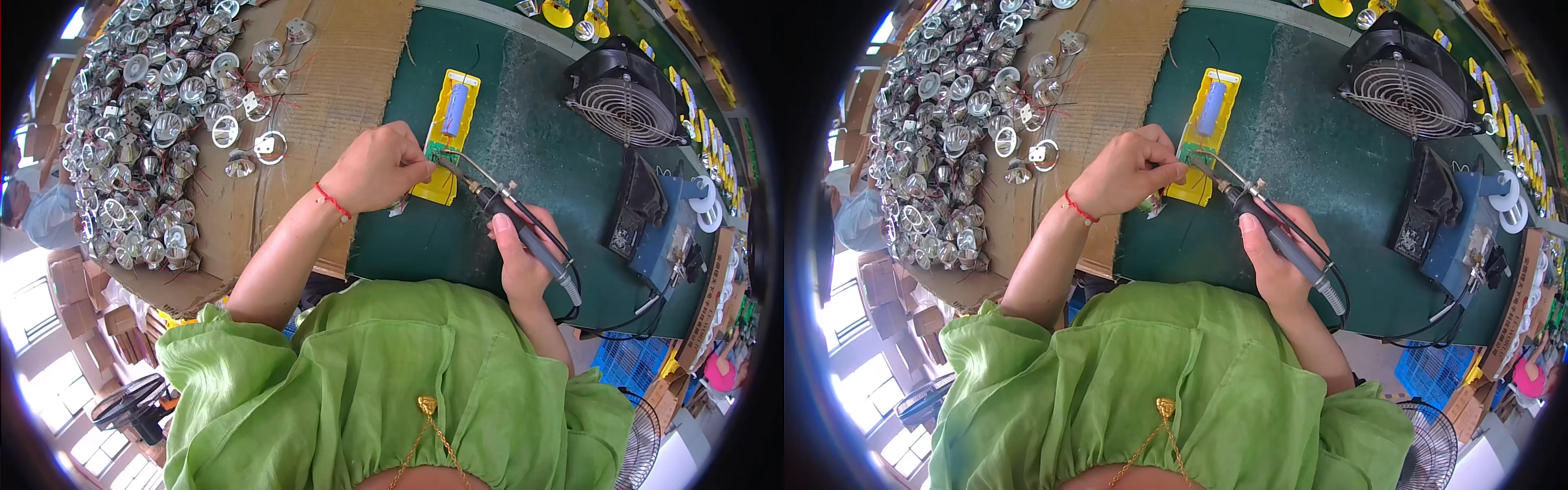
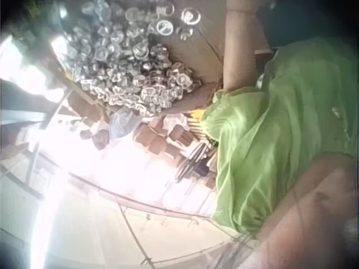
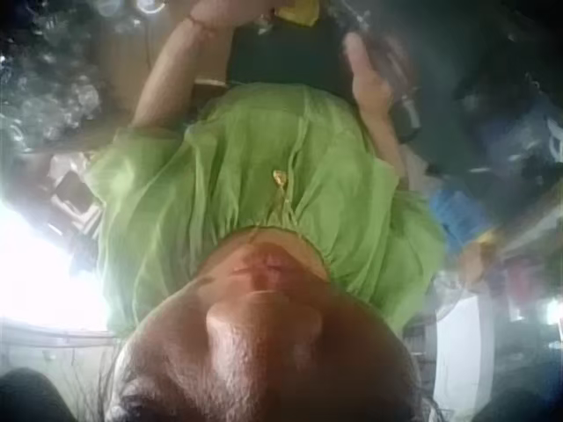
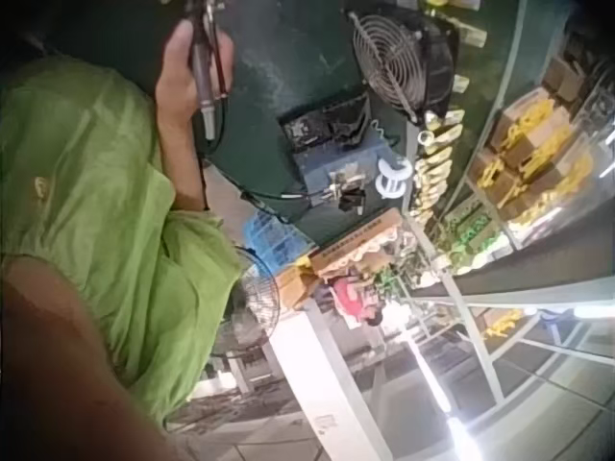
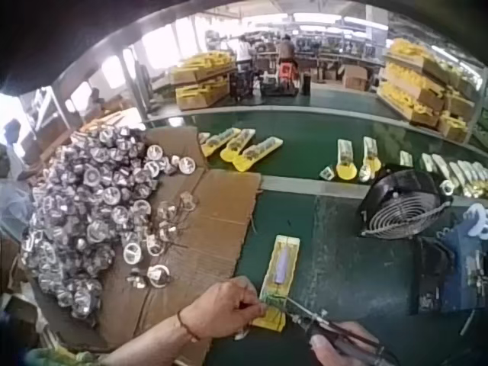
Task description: The person solders wires and circuit boards onto flashlight housings using a soldering iron, connects reflector cups, and places the assembled flashlights onto the conveyor belt.
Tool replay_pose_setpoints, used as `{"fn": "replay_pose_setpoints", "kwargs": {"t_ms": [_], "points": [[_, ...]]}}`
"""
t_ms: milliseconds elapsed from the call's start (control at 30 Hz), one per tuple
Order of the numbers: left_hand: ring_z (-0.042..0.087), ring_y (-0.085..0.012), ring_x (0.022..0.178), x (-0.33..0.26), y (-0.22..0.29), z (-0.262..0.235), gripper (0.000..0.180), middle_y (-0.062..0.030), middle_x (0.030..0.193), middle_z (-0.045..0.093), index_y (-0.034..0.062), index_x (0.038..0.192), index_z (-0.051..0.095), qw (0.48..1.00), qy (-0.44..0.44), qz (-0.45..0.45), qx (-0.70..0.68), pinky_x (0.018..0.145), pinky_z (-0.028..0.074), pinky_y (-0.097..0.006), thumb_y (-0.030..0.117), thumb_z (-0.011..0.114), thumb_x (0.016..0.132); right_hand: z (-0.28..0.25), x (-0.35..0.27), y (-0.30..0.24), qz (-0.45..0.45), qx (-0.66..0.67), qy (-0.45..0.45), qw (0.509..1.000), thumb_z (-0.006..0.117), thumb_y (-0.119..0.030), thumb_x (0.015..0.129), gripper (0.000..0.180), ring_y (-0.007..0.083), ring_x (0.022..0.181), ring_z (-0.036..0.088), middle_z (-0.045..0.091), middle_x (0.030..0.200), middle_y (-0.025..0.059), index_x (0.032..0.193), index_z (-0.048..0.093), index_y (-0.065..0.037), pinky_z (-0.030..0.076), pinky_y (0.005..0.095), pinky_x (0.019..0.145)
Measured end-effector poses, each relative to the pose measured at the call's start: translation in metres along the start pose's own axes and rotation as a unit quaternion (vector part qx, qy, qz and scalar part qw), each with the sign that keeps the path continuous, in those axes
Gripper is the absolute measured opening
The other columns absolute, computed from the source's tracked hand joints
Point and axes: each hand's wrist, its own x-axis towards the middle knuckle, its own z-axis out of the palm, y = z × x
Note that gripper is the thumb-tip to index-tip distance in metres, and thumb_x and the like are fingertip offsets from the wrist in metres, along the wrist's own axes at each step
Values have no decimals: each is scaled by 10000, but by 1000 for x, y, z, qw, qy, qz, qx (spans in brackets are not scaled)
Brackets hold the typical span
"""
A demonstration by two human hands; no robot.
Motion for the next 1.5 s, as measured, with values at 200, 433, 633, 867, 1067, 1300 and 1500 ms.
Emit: {"fn": "replay_pose_setpoints", "kwargs": {"t_ms": [200,433,633,867,1067,1300,1500], "points": [[624,-253,713,1,-1,-1,196,-115,828,618,20,782,723,1000,-8,-5,-22,675,495,-357,210,682,804,1,-1,0,11,20,15,1000,717,-59,828,197,81,640,607,669,757,76,967,627,48,481,206,582],[533,-140,673,0,-15,2,164,-61,794,530,-13,782,674,995,-18,64,-70,575,424,-297,125,651,867,-7,-7,-3,16,107,56,993,720,-72,832,218,96,664,619,673,814,72,1015,639,14,506,231,605],[470,-164,630,8,16,6,136,-76,678,471,-41,741,631,998,9,64,18,569,354,-302,47,630,844,-36,5,6,-35,26,124,991,733,-152,817,214,90,760,618,656,849,55,968,660,-19,501,232,650],[545,-74,572,-7,2,-4,122,-27,673,620,-79,833,669,998,35,-29,38,514,411,-215,32,627,858,-46,4,20,-110,-10,156,981,721,-126,822,190,139,672,635,648,789,73,938,644,4,496,261,588],[545,-67,518,63,5,-26,175,-9,559,570,-33,710,654,995,74,34,59,473,393,-239,54,589,847,-44,9,26,-101,-24,144,984,726,-163,825,231,168,687,654,670,822,84,976,654,-4,505,283,597],[594,-141,478,290,17,-93,234,-65,546,613,-38,785,685,955,148,99,237,477,442,-292,150,564,856,-47,7,25,-48,-8,125,991,737,-136,809,220,159,670,635,649,793,64,974,640,-26,492,290,586],[529,-322,1152,365,-38,-120,389,-181,1264,545,123,1273,570,804,261,238,479,993,407,-423,204,589,894,-44,10,31,-74,2,128,989,727,-128,809,236,196,671,631,644,805,71,994,631,-18,489,312,591]]}}
